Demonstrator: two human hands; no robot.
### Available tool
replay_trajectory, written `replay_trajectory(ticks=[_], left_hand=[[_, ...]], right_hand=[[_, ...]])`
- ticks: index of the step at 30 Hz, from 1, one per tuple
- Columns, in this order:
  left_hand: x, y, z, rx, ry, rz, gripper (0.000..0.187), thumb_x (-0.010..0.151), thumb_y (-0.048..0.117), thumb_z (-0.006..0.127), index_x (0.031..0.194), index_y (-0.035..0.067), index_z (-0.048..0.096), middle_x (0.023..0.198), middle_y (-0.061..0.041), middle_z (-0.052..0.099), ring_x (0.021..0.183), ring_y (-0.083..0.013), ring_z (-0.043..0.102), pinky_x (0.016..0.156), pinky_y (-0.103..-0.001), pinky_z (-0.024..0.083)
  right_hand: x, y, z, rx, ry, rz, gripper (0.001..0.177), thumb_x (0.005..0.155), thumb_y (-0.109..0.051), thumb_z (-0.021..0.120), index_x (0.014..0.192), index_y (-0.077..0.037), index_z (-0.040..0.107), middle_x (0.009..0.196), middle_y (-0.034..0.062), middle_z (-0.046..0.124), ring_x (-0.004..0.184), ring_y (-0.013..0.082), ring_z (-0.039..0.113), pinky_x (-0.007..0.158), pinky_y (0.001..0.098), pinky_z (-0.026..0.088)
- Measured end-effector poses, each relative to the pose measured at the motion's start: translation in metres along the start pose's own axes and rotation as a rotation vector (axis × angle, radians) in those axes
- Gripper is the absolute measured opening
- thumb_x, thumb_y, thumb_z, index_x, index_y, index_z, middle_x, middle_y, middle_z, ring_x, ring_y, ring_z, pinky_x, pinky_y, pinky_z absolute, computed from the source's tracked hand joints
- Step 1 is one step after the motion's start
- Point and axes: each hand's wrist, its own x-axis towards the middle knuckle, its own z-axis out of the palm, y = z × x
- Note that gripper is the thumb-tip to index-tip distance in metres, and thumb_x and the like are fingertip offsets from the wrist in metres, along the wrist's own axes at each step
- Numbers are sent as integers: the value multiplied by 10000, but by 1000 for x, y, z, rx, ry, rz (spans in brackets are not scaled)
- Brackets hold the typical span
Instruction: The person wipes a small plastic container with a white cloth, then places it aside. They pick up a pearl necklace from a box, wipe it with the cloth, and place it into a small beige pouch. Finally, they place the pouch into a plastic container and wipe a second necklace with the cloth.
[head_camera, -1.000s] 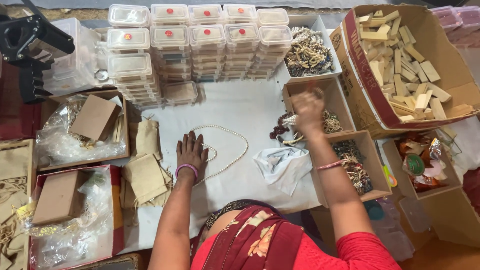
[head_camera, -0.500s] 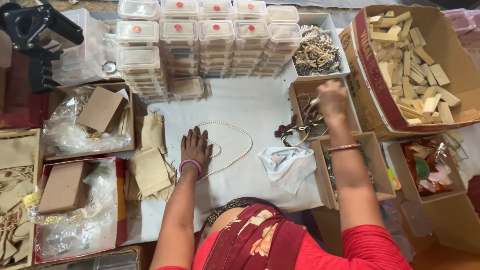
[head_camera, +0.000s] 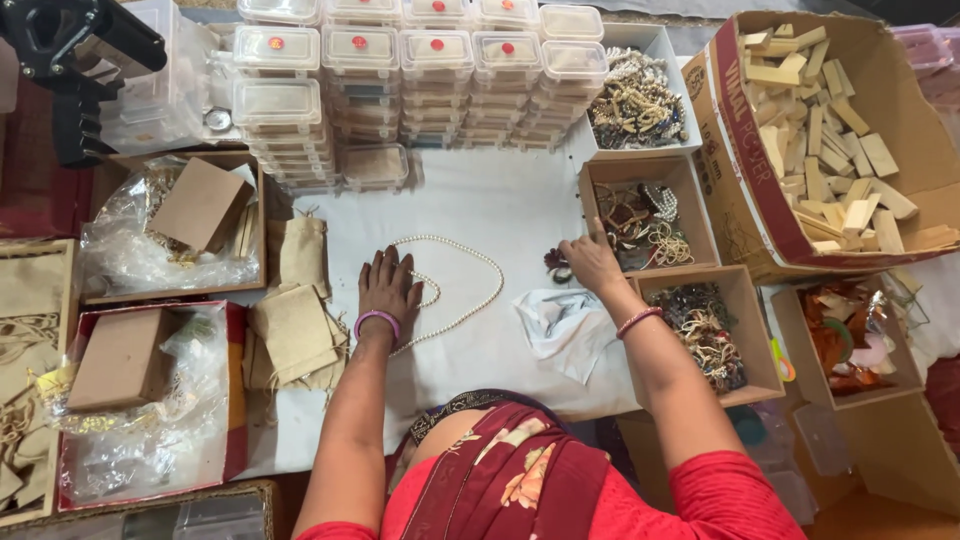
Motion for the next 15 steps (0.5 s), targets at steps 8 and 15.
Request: replay_trajectory(ticks=[8,15], left_hand=[[2,-1,-2,-35,-20,-16,654,999,522,436,1582,239,349,1688,-82,202,1563,-275,127,1258,-479,59],[-2,-3,-1,-117,243,41,486,968,393,579,1392,155,574,1513,-142,472,1459,-330,348,1203,-512,222]], right_hand=[[-13,82,-39,207,568,342,145,960,-173,681,1090,-130,728,1089,103,697,1047,252,643,1054,489,414],[-51,-8,-7,325,327,94,693,774,-380,838,1393,-190,593,1394,99,625,1239,296,637,1037,506,517]])
